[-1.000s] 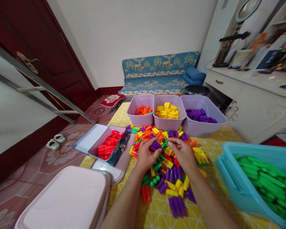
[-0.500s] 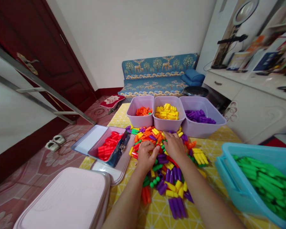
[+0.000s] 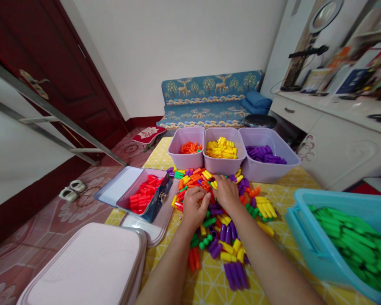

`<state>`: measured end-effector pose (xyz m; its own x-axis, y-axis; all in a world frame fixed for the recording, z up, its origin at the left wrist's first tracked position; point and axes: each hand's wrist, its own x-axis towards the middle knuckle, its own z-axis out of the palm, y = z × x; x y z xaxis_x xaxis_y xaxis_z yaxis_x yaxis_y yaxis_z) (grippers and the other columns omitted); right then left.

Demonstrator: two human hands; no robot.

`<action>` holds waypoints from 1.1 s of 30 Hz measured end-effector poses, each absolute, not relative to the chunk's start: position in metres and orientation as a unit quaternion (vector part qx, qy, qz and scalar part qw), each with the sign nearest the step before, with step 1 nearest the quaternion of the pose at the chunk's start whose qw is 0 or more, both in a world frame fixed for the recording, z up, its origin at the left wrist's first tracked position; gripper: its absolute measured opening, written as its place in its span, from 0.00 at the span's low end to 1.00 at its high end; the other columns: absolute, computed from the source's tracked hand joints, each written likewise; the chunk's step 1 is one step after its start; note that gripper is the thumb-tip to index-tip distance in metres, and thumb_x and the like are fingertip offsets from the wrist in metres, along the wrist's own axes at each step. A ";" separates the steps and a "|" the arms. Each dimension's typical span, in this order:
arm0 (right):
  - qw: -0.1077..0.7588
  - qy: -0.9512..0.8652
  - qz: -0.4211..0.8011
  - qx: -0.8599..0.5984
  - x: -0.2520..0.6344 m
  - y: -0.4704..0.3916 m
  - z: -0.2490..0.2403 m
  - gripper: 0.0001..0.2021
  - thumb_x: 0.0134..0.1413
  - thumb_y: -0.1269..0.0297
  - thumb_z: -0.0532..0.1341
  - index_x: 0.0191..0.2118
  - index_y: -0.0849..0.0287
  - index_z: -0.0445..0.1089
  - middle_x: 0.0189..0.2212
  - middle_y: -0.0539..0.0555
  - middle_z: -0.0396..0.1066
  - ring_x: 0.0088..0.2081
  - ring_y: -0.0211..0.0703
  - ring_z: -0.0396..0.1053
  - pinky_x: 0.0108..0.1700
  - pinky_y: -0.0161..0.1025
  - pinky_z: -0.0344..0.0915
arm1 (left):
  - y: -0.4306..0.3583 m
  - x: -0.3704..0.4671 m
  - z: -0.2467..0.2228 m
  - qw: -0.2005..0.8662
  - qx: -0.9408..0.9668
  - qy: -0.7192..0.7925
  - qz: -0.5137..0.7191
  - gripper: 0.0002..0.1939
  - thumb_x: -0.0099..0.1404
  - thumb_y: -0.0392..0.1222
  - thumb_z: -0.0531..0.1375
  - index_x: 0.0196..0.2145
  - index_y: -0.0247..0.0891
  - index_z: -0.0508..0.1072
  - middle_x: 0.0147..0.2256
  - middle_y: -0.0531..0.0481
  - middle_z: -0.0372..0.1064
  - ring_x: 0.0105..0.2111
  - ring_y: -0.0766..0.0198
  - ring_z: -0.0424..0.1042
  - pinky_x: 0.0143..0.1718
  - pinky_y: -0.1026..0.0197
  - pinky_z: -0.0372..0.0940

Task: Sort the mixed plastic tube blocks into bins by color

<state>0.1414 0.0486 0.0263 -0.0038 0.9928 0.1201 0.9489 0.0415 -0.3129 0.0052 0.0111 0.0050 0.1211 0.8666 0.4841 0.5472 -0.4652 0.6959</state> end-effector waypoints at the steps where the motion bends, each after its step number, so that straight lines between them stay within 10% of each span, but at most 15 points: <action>1: 0.155 -0.703 0.078 -0.690 0.141 0.050 0.026 0.23 0.51 0.69 0.61 0.56 0.58 0.66 0.47 0.62 0.71 0.47 0.52 0.70 0.48 0.44 0.61 | 0.011 0.005 0.005 0.176 0.727 0.487 0.451 0.18 0.67 0.45 0.54 0.22 0.38 0.72 0.29 0.48 0.70 0.34 0.61 0.68 0.40 0.58 0.60; 15: 0.272 -0.677 0.185 -0.658 0.214 0.019 0.036 0.13 0.50 0.55 0.60 0.37 0.56 0.75 0.22 0.50 0.73 0.25 0.42 0.70 0.27 0.35 0.59 | 0.010 0.007 0.007 0.175 0.726 0.493 0.447 0.16 0.66 0.44 0.54 0.22 0.38 0.72 0.29 0.48 0.71 0.35 0.60 0.69 0.42 0.58 0.61; 24: 0.078 -0.726 0.112 -0.674 0.186 0.003 0.037 0.23 0.47 0.57 0.63 0.52 0.51 0.71 0.37 0.59 0.78 0.40 0.58 0.75 0.37 0.44 0.64 | 0.010 0.006 0.007 0.168 0.733 0.488 0.444 0.13 0.66 0.43 0.55 0.26 0.39 0.73 0.30 0.48 0.72 0.35 0.59 0.69 0.42 0.57 0.60; 33: 0.245 -0.728 0.168 -0.618 0.170 0.004 0.027 0.11 0.50 0.66 0.59 0.41 0.53 0.73 0.39 0.52 0.77 0.39 0.46 0.74 0.40 0.39 0.65 | 0.009 0.006 0.008 0.168 0.745 0.475 0.438 0.07 0.64 0.41 0.59 0.36 0.41 0.76 0.36 0.48 0.75 0.40 0.57 0.71 0.48 0.54 0.59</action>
<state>0.1703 0.0036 0.0270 -0.1152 0.9820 0.1494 0.8174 0.1792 -0.5475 0.0058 0.0089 0.0083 0.1652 0.8543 0.4929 0.5608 -0.4924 0.6655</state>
